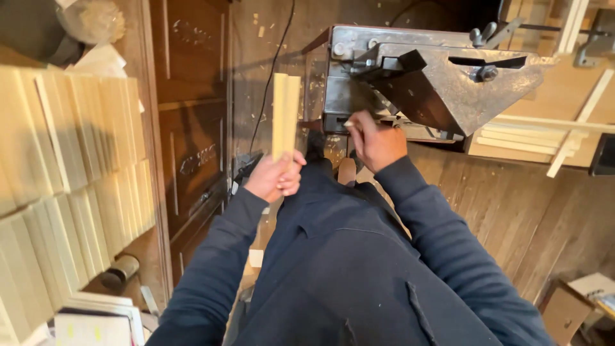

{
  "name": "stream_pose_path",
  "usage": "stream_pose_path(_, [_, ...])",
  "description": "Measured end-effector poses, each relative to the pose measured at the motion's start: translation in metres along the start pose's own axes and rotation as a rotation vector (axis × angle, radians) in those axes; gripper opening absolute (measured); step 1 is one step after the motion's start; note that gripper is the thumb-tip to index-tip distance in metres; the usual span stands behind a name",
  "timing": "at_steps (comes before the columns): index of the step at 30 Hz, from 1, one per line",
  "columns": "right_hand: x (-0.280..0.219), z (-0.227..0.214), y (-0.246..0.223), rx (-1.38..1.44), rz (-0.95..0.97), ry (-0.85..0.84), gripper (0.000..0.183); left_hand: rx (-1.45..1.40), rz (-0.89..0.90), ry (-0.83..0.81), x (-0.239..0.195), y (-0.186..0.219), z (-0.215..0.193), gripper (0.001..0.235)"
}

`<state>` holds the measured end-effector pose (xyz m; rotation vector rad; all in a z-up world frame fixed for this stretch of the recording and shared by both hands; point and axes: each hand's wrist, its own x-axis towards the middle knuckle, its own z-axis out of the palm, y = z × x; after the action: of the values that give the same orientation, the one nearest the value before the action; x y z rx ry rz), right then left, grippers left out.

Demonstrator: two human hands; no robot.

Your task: Using a manual miter chopper to cut wood moulding for picture frames.

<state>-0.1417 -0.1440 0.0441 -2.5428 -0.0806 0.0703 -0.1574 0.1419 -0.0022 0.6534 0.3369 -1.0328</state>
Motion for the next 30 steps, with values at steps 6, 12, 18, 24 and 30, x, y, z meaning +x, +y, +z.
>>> stream_pose_path(6, [-0.063, 0.01, 0.021, 0.44, -0.056, -0.074, 0.02, 0.12, -0.04, -0.066, 0.003, -0.046, 0.034, 0.04])
stream_pose_path(12, [-0.115, 0.016, 0.069, 1.431, 0.429, -0.288, 0.028, 0.296, -0.156, -0.153, 0.021, -0.087, 0.077, 0.036])
stream_pose_path(18, [-0.132, -0.015, 0.076, 1.297, 0.484, -0.097, 0.022, 0.333, -0.234, -0.3, 0.03, -0.123, 0.122, 0.042])
stream_pose_path(24, [-0.153, -0.026, 0.098, 1.255, 0.458, -0.168, 0.025, 0.715, -0.003, -0.123, 0.037, -0.135, 0.141, 0.035])
stream_pose_path(30, [-0.159, -0.033, 0.102, 1.161, 0.425, -0.188, 0.027, 0.809, 0.087, -0.018, 0.036, -0.131, 0.165, 0.035])
